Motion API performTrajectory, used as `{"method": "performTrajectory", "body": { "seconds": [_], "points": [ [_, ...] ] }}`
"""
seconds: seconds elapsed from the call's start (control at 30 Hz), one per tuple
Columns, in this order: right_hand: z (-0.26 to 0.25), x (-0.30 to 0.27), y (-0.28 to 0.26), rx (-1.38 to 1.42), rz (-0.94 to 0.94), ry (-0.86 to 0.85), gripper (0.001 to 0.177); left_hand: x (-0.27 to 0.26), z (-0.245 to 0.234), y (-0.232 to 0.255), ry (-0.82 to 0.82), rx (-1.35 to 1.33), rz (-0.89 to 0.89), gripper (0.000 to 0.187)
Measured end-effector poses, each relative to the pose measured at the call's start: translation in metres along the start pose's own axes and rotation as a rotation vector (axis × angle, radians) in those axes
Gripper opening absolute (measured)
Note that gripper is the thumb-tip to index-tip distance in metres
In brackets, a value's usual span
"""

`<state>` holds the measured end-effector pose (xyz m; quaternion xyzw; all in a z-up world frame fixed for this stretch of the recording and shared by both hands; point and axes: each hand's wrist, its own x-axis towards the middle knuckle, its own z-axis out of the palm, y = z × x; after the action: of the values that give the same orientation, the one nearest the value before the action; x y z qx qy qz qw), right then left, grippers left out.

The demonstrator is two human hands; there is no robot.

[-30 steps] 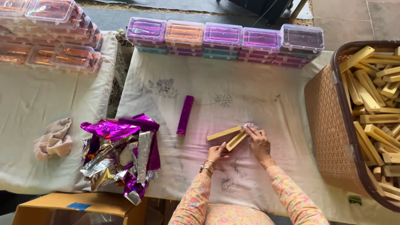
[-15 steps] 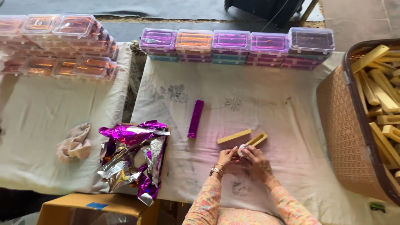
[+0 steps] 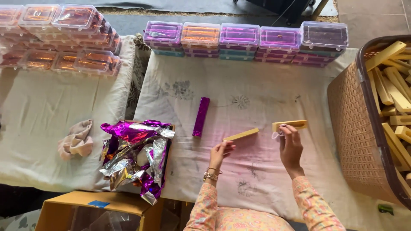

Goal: Polishing small wooden blocks with a piece of cloth.

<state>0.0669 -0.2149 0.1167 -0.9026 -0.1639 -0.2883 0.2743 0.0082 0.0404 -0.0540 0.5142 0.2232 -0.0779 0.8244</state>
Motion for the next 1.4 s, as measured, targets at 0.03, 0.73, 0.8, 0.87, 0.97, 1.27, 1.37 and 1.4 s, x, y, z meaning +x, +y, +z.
{"method": "performTrajectory", "body": {
  "seconds": [0.03,0.73,0.8,0.87,0.97,1.27,1.37,1.4],
  "points": [
    [0.021,-0.019,0.027,-0.001,-0.001,0.002,0.031,-0.001,-0.002,0.005,-0.001,0.0,0.002,0.042],
    [0.046,-0.071,0.02,0.178,0.284,-0.221,0.05,0.022,0.032,-0.018,-0.009,0.068,-0.093,0.037],
    [0.064,-0.075,0.051,0.184,0.435,-0.279,0.05,0.034,0.029,-0.051,-0.068,-0.064,-0.189,0.04],
    [0.055,-0.052,0.038,0.22,0.457,-0.225,0.05,0.028,0.033,-0.055,-0.037,-0.092,-0.203,0.039],
    [0.043,-0.032,-0.007,0.145,0.525,-0.277,0.05,0.028,0.028,-0.072,-0.014,-0.124,-0.248,0.035],
    [0.075,-0.072,-0.021,0.064,-0.098,-0.321,0.052,0.024,0.029,-0.071,0.049,-0.302,-0.293,0.038],
    [0.076,-0.048,0.001,-0.03,-0.009,-0.291,0.044,0.018,0.031,-0.061,0.05,-0.24,-0.289,0.036],
    [0.074,-0.034,0.006,-0.097,0.013,-0.258,0.043,0.019,0.031,-0.062,0.044,-0.206,-0.27,0.034]
  ]
}}
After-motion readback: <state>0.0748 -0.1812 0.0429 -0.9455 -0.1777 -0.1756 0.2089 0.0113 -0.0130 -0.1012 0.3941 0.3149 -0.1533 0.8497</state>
